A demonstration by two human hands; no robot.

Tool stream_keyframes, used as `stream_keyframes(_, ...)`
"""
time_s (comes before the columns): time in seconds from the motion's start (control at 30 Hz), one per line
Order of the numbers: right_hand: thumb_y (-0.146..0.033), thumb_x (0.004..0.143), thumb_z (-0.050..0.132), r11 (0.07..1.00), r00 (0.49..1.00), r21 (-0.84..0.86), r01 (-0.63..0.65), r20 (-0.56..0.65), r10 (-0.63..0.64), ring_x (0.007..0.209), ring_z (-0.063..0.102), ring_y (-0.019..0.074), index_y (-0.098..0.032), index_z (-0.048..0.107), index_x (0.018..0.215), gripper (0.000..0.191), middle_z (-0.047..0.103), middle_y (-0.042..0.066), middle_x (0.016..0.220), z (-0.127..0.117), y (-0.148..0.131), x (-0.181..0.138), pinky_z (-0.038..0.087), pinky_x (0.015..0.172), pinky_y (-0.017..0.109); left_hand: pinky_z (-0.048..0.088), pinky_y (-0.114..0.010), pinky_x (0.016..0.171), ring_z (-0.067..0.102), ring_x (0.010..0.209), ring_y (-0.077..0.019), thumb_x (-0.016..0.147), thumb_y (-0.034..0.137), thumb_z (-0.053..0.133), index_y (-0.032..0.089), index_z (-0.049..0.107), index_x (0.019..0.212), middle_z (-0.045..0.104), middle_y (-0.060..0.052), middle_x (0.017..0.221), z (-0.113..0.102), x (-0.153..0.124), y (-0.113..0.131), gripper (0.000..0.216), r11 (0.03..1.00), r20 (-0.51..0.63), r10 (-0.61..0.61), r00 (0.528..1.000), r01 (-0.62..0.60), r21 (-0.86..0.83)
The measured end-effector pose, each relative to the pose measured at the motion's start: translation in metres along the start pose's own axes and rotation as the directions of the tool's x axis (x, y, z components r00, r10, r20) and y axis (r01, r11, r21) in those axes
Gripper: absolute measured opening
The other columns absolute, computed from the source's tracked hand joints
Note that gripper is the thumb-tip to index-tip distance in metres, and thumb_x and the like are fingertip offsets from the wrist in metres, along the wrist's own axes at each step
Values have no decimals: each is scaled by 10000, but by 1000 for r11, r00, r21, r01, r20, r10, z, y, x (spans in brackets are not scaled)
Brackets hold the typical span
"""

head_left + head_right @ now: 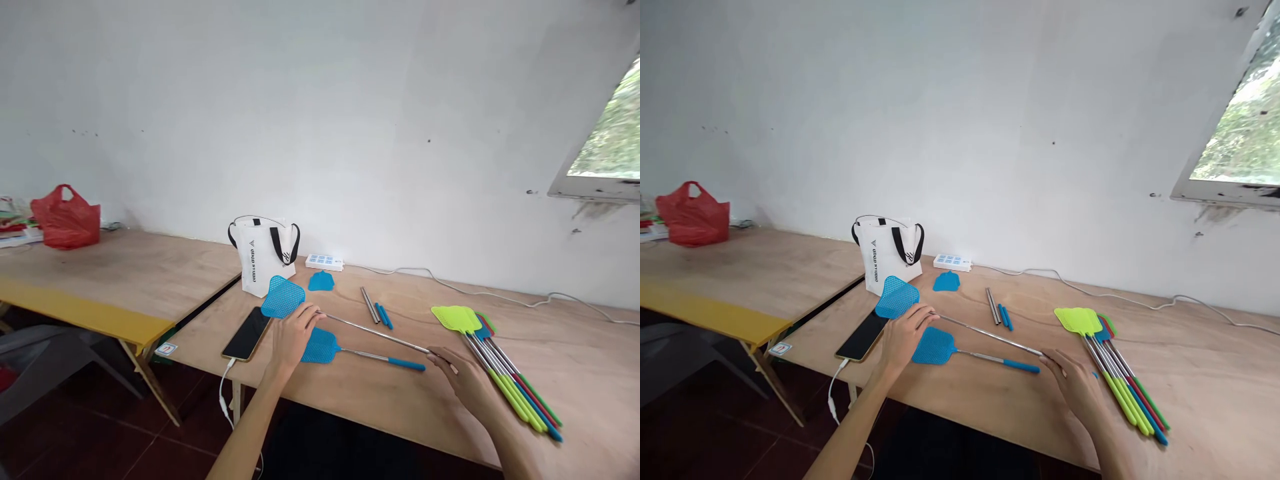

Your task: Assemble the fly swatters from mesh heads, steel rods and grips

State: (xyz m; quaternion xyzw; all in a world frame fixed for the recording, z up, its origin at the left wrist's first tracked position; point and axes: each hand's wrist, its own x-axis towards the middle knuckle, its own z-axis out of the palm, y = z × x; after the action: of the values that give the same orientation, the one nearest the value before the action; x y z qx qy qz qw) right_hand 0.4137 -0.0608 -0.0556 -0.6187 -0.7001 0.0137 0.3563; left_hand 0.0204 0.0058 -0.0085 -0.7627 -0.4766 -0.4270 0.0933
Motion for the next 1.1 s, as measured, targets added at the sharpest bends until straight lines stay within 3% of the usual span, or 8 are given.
stream_keyframes(0.17,-671,970,375,993,999,-110,41,-4,-42,940,746,243,-304,767,1003,538,779,33,1070,-11,-4,-2,591,721,302,395,-268,619,664,778,-170,1053,399,471,240,625,935,721,12,965,-7,2,-3,250,987,294,-24,955,70,-147)
stream_keyframes(0.27,-691,968,356,987,999,-157,35,-21,-39,930,747,231,-321,773,1008,558,779,21,1058,-15,0,-4,576,639,273,396,-264,631,643,752,-161,1052,413,459,240,603,908,708,21,914,-10,2,-3,268,977,390,8,921,75,-197)
stream_keyframes(0.43,-731,940,385,989,998,-145,38,-41,-44,889,748,233,-335,787,1011,569,781,22,1010,-25,9,-5,574,645,279,384,-261,630,629,736,-146,1073,425,402,227,610,870,685,17,863,-12,2,-4,351,975,382,100,919,-14,-221)
stream_keyframes(0.53,-720,938,410,991,998,-112,67,-11,-69,897,747,260,-316,798,988,562,781,53,1010,-23,0,-4,581,683,314,361,-270,598,608,682,-131,1079,444,386,225,619,852,661,22,811,-7,1,6,392,977,365,129,922,-56,-205)
stream_keyframes(0.63,-609,997,391,984,983,-67,162,95,-156,913,743,266,-290,798,964,518,782,75,995,-7,-30,-4,572,735,330,315,-295,550,599,654,-132,1085,442,370,223,623,844,644,14,799,5,-5,31,413,979,378,189,906,-143,-145)
stream_keyframes(0.8,-459,1058,340,957,956,-95,274,140,-259,740,736,199,-309,766,1042,453,777,52,843,29,-93,-7,487,601,234,244,-316,519,587,624,-140,1066,407,442,220,612,859,654,10,827,20,-17,67,328,964,455,256,853,-259,-56)
stream_keyframes(0.93,-402,1074,322,926,940,-176,334,135,-314,657,720,172,-303,750,1077,440,773,48,803,35,-110,-8,418,541,210,264,-292,537,629,694,-153,1043,399,507,221,611,874,679,19,843,20,-16,64,267,971,504,239,830,-216,-104)
stream_keyframes(1.1,-420,1046,372,920,955,-264,290,144,-260,632,732,201,-304,755,1079,402,779,63,768,36,-99,-6,398,497,234,316,-263,572,661,747,-161,1039,383,528,227,624,903,709,23,865,25,-15,60,229,972,528,202,825,-103,-210)
